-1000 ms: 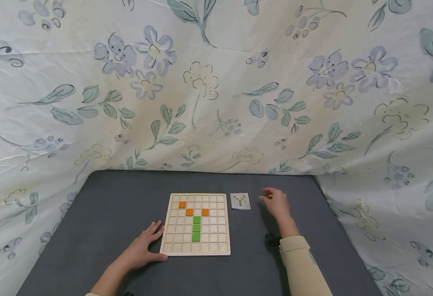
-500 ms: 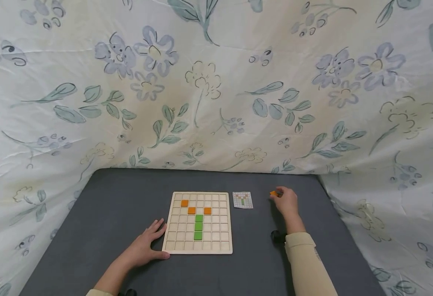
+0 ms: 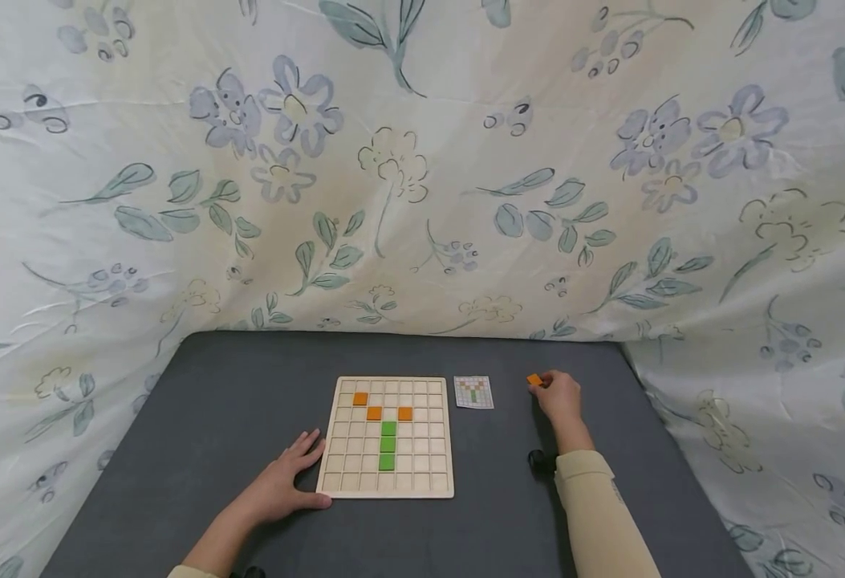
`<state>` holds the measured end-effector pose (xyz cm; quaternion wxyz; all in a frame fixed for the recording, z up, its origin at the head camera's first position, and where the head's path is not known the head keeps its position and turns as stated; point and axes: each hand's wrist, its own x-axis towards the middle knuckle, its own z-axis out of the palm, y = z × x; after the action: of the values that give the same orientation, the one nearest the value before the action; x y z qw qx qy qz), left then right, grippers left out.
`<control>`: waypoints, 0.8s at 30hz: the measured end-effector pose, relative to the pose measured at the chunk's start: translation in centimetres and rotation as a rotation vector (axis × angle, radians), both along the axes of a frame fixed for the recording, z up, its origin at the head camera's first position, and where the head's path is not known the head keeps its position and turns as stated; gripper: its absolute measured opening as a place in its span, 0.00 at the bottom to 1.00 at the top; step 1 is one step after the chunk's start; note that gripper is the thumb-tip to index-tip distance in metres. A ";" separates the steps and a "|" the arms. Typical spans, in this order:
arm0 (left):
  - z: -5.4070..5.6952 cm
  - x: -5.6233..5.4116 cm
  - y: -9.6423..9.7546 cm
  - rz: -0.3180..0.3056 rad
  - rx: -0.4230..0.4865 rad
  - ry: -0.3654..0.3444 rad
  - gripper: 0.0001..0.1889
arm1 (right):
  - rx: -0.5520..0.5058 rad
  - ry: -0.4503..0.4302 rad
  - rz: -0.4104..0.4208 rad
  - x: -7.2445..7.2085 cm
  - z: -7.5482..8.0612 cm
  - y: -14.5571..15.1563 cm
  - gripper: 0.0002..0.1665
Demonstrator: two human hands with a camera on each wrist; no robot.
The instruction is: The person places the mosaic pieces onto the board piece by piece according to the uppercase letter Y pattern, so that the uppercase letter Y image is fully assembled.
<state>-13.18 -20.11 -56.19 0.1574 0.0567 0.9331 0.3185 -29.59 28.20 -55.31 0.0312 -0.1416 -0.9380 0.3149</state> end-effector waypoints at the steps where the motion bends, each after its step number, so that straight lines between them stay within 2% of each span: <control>1: 0.0 0.1 0.0 0.000 0.001 0.002 0.55 | -0.005 0.004 0.003 0.0 0.0 0.0 0.22; 6: 0.2 0.2 0.1 0.000 0.000 0.007 0.55 | 0.000 0.019 0.026 -0.2 -0.2 0.2 0.18; 14: -0.2 0.2 0.0 -0.005 0.018 0.006 0.56 | 0.028 0.036 0.055 0.3 -0.2 -0.4 0.18; 24: -0.6 0.0 -0.3 -0.007 0.031 0.028 0.56 | 0.034 0.104 0.213 1.4 1.2 -2.6 0.19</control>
<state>-13.17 -20.39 -56.81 0.1444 0.0667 0.9299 0.3316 -28.15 25.56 -54.10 0.0488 -0.0240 -0.9499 0.3077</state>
